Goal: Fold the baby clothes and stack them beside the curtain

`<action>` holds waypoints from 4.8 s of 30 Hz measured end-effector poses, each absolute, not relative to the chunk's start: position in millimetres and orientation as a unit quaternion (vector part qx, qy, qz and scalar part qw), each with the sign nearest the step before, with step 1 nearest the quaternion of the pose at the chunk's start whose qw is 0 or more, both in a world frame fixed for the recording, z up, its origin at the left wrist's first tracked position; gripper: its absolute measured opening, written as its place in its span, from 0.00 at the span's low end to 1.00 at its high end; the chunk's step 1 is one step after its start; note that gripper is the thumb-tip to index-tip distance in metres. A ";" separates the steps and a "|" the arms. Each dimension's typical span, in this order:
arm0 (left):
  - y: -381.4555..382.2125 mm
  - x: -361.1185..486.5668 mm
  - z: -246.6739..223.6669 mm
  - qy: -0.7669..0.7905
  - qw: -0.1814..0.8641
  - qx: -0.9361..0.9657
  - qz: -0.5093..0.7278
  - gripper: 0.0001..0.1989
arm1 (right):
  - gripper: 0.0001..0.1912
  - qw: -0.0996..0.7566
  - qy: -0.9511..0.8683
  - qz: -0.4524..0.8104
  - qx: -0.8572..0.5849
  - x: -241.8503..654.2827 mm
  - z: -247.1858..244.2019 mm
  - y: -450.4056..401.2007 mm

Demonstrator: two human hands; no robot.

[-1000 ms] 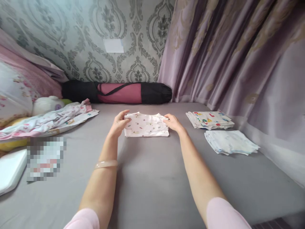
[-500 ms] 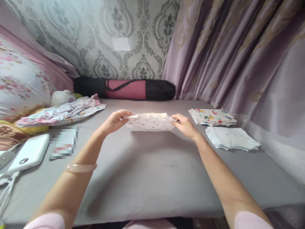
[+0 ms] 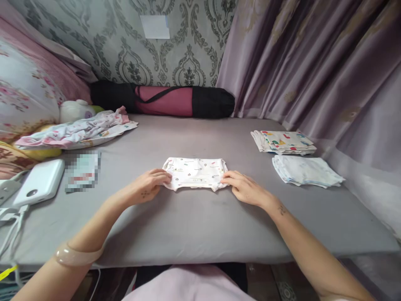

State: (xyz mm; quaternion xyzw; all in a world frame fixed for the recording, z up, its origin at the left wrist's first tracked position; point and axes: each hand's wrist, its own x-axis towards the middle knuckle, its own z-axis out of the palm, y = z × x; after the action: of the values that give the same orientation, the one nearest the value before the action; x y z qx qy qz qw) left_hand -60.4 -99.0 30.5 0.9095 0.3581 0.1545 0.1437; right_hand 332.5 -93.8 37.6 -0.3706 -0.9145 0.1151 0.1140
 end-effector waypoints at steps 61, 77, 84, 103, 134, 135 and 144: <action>-78.7 -31.1 -15.7 0.576 0.141 0.788 0.165 0.28 | 0.36 0.005 -0.857 0.144 -0.494 273.4 11.9 -49.3; -81.5 -44.4 -9.8 0.542 0.140 0.774 0.295 0.20 | 0.29 -0.019 -0.901 0.152 -0.407 217.5 34.6 -47.2; -84.1 -44.8 -1.6 0.593 0.145 0.729 0.310 0.17 | 0.32 0.047 -0.907 0.082 -0.411 169.5 22.3 -47.6; -81.0 -48.7 -8.7 0.628 0.122 0.685 0.348 0.15 | 0.33 0.073 -0.870 0.108 -0.475 98.4 -5.8 -58.4; -63.4 -20.7 -18.5 0.595 0.109 0.794 0.067 0.31 | 0.31 0.059 -0.832 0.121 -0.538 265.0 6.7 -65.7; -62.9 -24.2 -19.8 0.605 0.114 0.785 0.066 0.32 | 0.31 0.058 -0.828 0.121 -0.545 271.1 6.4 -65.8; -67.6 -57.2 -5.7 0.654 0.114 0.742 0.096 0.37 | 0.25 0.069 -0.802 0.072 -0.589 309.4 17.9 -77.2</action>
State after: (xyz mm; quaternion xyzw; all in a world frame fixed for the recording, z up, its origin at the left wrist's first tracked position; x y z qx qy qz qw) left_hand -57.2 -67.6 -5.7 0.7415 0.6541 0.0962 0.1139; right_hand 309.4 -77.2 17.9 -0.5890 -0.8019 0.0716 0.0693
